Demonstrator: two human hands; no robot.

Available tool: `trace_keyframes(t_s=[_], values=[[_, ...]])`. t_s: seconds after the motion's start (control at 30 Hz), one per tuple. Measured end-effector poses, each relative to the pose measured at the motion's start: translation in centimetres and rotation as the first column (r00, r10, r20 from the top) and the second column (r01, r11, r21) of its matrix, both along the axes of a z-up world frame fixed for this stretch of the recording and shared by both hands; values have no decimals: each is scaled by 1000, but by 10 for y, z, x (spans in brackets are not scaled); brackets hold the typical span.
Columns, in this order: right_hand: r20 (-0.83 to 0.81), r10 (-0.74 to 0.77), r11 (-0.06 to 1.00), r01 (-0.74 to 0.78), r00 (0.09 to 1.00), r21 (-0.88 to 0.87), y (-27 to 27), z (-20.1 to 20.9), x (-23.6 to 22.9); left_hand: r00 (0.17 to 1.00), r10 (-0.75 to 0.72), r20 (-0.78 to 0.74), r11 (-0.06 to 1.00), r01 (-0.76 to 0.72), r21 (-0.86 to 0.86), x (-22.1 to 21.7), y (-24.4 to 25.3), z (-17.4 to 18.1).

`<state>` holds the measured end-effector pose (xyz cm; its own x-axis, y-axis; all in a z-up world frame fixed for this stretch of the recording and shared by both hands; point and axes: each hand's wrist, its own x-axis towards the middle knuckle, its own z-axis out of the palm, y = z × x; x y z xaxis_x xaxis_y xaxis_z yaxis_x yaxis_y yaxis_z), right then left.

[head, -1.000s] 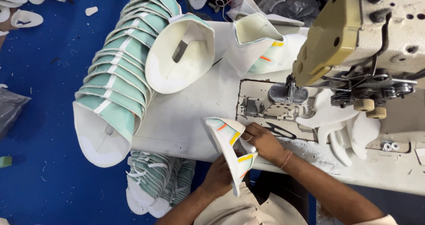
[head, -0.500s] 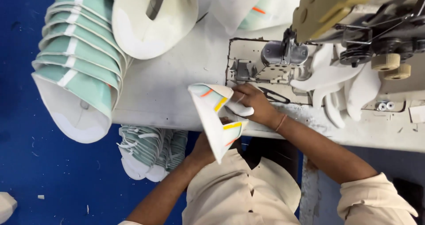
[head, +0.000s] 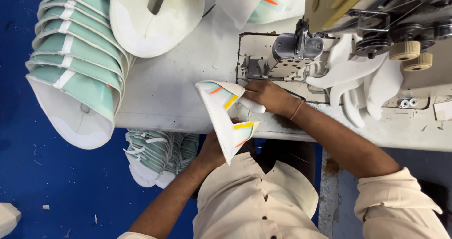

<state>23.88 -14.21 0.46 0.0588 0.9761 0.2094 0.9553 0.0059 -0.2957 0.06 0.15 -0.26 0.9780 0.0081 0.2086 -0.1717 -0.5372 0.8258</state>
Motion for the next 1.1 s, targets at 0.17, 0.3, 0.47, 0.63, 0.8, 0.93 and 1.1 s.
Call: trace_keyframes(t_s=[0.17,0.3,0.47,0.63,0.8,0.93,1.1], values=[[-277,-44,996,65,960,68,7,16,2,998,-18,53,996,14,86,2,1,4],[-480,-142,989,145,865,-31,13,27,8,992,-50,113,982,28,189,2,4,4],[-479,-108,993,122,871,-2,12,38,3,987,-51,154,975,15,222,2,2,3],[-183,-27,989,53,983,140,11,67,-22,996,24,-86,1000,-23,11,3,0,11],[-71,-99,994,95,993,-50,17,58,-28,1000,-11,-23,999,13,50,1,2,14],[-85,-100,992,94,991,-80,22,55,-26,996,-92,-9,994,91,-55,5,18,38],[-223,-89,996,89,971,-10,14,54,-21,914,-276,-298,946,203,-254,10,77,38]])
